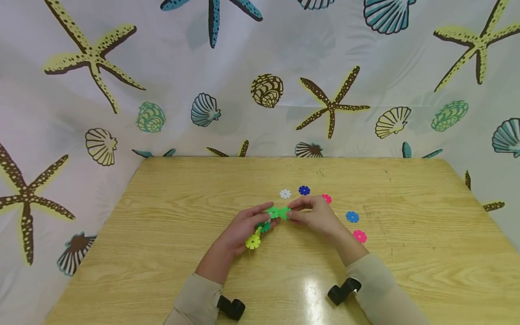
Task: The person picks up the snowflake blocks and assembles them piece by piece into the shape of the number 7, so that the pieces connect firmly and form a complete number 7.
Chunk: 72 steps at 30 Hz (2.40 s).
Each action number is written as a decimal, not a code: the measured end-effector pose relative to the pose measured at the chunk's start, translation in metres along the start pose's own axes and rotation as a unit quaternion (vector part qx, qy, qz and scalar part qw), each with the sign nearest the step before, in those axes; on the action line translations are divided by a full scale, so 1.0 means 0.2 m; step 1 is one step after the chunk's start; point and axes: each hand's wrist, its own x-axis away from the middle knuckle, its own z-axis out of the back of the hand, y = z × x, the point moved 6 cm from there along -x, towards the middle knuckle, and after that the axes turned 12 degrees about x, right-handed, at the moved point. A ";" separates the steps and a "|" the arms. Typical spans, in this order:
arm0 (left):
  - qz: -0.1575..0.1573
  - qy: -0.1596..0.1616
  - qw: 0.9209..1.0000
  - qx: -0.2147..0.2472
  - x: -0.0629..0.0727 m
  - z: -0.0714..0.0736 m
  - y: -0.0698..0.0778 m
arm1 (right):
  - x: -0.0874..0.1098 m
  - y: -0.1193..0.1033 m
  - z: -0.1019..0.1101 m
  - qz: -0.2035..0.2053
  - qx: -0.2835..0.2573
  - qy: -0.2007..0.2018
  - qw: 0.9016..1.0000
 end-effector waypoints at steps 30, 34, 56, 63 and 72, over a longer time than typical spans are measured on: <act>-0.016 -0.065 0.992 -0.102 0.03 -0.09 0.02 | 0.04 -0.08 0.01 0.045 0.087 0.060 0.993; -0.018 -0.078 0.991 -0.105 0.02 -0.10 0.02 | 0.04 -0.08 0.01 0.048 0.081 0.064 0.993; -0.024 -0.108 0.993 0.035 0.01 -0.14 0.01 | 0.03 -0.06 -0.01 0.060 0.036 0.042 0.997; -0.029 -0.049 0.998 0.031 0.00 -0.09 0.03 | 0.03 -0.08 -0.03 0.054 0.030 0.031 0.998; -0.017 -0.012 0.998 0.062 0.01 -0.02 0.07 | 0.00 -0.05 -0.04 0.033 0.028 0.018 0.999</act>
